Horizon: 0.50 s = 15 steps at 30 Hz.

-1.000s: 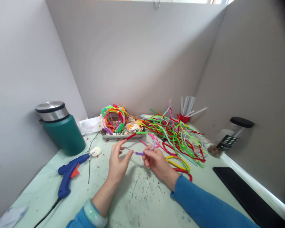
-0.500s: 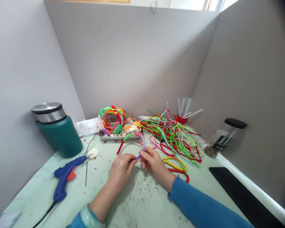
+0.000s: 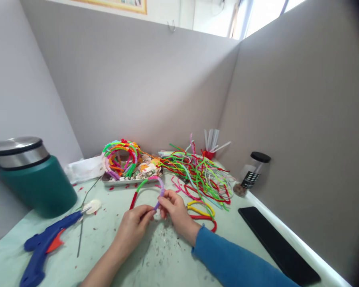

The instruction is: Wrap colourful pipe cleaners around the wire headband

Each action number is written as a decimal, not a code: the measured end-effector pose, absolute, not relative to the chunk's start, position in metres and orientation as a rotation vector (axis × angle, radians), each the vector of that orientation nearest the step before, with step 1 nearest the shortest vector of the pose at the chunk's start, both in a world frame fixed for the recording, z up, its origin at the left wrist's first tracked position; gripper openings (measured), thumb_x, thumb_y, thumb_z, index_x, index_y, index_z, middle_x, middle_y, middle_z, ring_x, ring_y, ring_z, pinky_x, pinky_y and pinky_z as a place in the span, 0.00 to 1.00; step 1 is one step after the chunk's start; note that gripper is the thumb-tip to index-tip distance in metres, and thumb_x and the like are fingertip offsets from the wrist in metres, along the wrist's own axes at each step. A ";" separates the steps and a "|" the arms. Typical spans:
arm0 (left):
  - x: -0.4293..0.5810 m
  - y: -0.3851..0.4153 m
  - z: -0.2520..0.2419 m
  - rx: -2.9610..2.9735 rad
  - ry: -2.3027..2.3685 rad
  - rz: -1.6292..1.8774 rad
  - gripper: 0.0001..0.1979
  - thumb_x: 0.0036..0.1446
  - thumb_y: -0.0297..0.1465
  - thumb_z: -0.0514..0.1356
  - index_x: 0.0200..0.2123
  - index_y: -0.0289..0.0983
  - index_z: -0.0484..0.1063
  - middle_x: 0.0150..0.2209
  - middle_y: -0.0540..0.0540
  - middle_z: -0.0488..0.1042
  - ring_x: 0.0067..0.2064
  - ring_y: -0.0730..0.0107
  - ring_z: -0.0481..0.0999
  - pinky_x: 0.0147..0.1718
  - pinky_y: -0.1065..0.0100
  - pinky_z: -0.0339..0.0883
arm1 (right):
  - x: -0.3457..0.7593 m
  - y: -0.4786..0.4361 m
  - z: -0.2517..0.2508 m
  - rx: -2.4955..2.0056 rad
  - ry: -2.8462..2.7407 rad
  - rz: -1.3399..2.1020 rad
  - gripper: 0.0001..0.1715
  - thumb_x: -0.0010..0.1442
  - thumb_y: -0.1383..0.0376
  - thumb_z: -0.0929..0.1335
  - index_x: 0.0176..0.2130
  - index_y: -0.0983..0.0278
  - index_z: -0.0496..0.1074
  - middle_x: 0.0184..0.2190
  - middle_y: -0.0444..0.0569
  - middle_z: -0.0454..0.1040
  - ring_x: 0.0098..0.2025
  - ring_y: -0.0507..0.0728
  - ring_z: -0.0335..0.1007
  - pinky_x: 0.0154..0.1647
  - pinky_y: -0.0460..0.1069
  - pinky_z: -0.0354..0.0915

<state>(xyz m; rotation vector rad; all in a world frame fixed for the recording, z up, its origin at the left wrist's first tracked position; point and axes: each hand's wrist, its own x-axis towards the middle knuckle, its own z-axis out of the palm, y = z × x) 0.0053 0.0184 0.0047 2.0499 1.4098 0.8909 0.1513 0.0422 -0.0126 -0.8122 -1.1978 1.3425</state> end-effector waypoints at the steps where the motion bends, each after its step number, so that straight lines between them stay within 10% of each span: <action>1: 0.005 0.019 0.004 2.038 1.400 0.871 0.14 0.56 0.37 0.51 0.27 0.37 0.73 0.20 0.50 0.70 0.23 0.71 0.66 0.25 0.73 0.56 | 0.151 0.042 -0.013 -0.805 -1.199 1.350 0.08 0.54 0.62 0.65 0.28 0.64 0.63 0.12 0.36 0.63 0.13 0.46 0.56 0.15 0.41 0.52; 10: 0.003 0.023 -0.002 1.800 1.306 0.946 0.14 0.52 0.39 0.54 0.31 0.36 0.75 0.22 0.50 0.70 0.21 0.72 0.63 0.21 0.74 0.55 | 0.161 0.054 -0.009 -1.016 -1.372 1.244 0.15 0.57 0.55 0.62 0.29 0.64 0.64 0.16 0.39 0.66 0.13 0.47 0.57 0.14 0.42 0.53; 15: 0.003 0.026 -0.004 1.848 1.362 0.925 0.13 0.50 0.38 0.56 0.27 0.36 0.77 0.21 0.48 0.72 0.26 0.68 0.68 0.25 0.73 0.56 | 0.207 0.073 0.004 -1.544 -1.728 0.386 0.12 0.58 0.59 0.62 0.35 0.64 0.69 0.32 0.49 0.74 0.33 0.54 0.70 0.32 0.46 0.61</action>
